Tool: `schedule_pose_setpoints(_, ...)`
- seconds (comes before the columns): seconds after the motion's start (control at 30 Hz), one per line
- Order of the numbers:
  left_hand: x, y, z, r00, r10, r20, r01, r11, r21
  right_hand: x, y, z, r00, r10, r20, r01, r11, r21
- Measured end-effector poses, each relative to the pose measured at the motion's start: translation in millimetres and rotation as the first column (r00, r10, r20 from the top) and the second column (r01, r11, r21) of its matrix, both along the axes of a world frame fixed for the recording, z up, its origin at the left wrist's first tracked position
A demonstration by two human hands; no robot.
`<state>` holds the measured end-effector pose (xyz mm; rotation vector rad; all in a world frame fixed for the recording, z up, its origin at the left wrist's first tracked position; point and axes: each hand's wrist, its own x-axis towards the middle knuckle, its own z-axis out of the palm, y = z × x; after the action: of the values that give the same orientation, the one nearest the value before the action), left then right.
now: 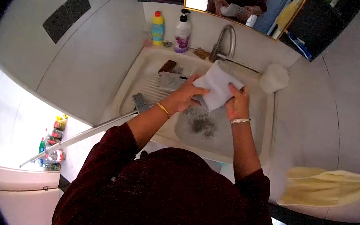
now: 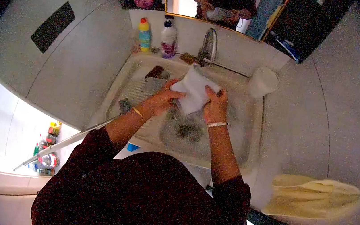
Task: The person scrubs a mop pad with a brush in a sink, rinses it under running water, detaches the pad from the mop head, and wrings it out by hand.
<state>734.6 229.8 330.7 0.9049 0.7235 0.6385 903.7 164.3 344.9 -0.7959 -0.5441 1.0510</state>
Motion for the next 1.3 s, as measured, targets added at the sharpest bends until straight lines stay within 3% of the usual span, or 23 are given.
schedule_pose_setpoints(0.07, -4, -6, 5, 0.99, -0.12, 0.07, 0.118, 0.993, 0.026, 9, -8, 7, 0.995, -0.019, -0.096, 0.021, 1.0, 0.019)
schedule_pose_setpoints(0.23, -3, -12, 12, 0.982, -0.056, 0.181, 0.052, 0.998, 0.026, 12, -20, 1, 0.972, 0.059, -0.226, -0.076, 0.995, -0.069)
schedule_pose_setpoints(0.37, -1, -29, 20, 0.993, 0.019, 0.114, -0.008, 0.995, -0.098, -12, -42, 16, 0.992, 0.074, -0.105, -0.081, 0.995, -0.059)
schedule_pose_setpoints(0.43, 5, -44, 4, 0.965, -0.121, 0.232, 0.135, 0.99, -0.047, 6, -43, -1, 0.976, 0.164, -0.146, -0.174, 0.983, -0.056)
schedule_pose_setpoints(0.47, 7, -48, -2, 0.938, -0.194, 0.287, 0.207, 0.978, -0.013, 2, -50, -1, 0.984, 0.143, -0.102, -0.157, 0.978, -0.137)
schedule_pose_setpoints(0.57, 6, -48, -4, 0.917, -0.23, 0.325, 0.281, 0.952, -0.118, 11, -54, -12, 0.965, 0.106, -0.239, -0.139, 0.982, -0.128)
schedule_pose_setpoints(0.6, 8, -49, -3, 0.949, -0.201, 0.242, 0.237, 0.963, -0.13, 12, -54, -12, 0.986, 0.037, -0.165, -0.062, 0.987, -0.147)
schedule_pose_setpoints(0.7, 20, -39, -42, 0.984, -0.167, 0.069, 0.145, 0.958, 0.248, 14, -57, -15, 0.991, -0.134, 0.026, 0.136, 0.978, -0.158)
schedule_pose_setpoints(0.8, 24, -48, -42, 0.989, 0.018, -0.148, 0.074, 0.8, 0.596, 10, -58, -22, 0.96, -0.195, 0.202, 0.227, 0.962, -0.15)
schedule_pose_setpoints(0.87, 28, -54, -30, 0.977, 0.055, -0.208, 0.103, 0.73, 0.675, 0, -56, -32, 0.903, -0.192, 0.385, 0.276, 0.945, -0.175)
schedule_pose_setpoints(0.97, 27, -54, -22, 0.974, -0.217, -0.068, 0.224, 0.865, 0.448, -10, -58, -39, 0.674, -0.199, 0.711, 0.348, 0.935, -0.068)
schedule_pose_setpoints(1.0, 24, -54, -20, 0.961, -0.277, -0.001, 0.259, 0.898, 0.356, -16, -61, -14, 0.653, -0.181, 0.736, 0.229, 0.973, 0.036)
schedule_pose_setpoints(1.1, 17, -55, -19, 0.93, -0.331, 0.16, 0.311, 0.941, 0.138, -9, -59, -9, 0.701, 0.004, 0.713, 0.087, 0.992, -0.09)
schedule_pose_setpoints(1.2, 15, -53, -28, 0.925, -0.274, 0.262, 0.267, 0.962, 0.063, -6, -57, -4, 0.915, -0.06, 0.4, 0.125, 0.982, -0.141)
schedule_pose_setpoints(1.23, 14, -50, -34, 0.912, -0.248, 0.326, 0.25, 0.968, 0.037, -4, -57, -3, 0.957, -0.085, 0.277, 0.127, 0.983, -0.136)
schedule_pose_setpoints(1.27, 16, -42, -50, 0.92, -0.196, 0.34, 0.191, 0.98, 0.048, 2, -60, 1, 0.952, -0.084, 0.295, 0.14, 0.974, -0.175)
schedule_pose_setpoints(1.3, 9, -39, -46, 0.917, -0.16, 0.365, 0.206, 0.975, -0.089, 8, -62, -1, 0.98, -0.079, 0.184, 0.114, 0.976, -0.187)
